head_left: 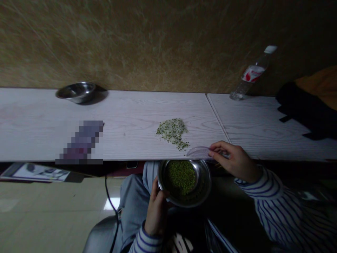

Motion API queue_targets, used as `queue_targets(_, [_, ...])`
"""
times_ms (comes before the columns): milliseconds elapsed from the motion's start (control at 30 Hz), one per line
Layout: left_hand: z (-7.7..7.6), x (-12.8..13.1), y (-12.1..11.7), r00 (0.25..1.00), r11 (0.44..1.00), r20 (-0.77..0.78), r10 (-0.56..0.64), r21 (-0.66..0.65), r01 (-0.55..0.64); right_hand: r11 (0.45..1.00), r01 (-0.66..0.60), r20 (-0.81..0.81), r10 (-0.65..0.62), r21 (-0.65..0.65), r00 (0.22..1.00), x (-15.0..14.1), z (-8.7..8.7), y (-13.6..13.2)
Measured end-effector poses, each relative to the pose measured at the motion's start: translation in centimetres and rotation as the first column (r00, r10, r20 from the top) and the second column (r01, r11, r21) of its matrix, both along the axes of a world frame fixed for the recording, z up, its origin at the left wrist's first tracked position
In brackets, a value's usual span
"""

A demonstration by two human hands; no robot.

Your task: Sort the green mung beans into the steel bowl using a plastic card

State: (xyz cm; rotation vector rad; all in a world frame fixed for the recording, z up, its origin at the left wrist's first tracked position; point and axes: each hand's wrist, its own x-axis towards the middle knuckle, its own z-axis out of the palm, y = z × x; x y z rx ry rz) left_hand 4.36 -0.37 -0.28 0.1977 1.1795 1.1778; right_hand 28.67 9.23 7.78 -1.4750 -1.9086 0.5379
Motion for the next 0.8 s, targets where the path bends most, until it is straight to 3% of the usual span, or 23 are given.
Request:
queue_targets(300, [0.1,-0.1,0.0,1.0,1.0,0.0,-0.009,0.017,0.009,0.998,0.068,-0.029,-0.068,-0.004,0.997,-0.3,-0.1,1.6])
queue_targets(800, [0.2,-0.1,0.0,1.0,1.0,-0.005,0.01,0.008,-0.01,0.999,0.029,-0.031,-0.028,0.017,0.999,-1.6,0.0,2.3])
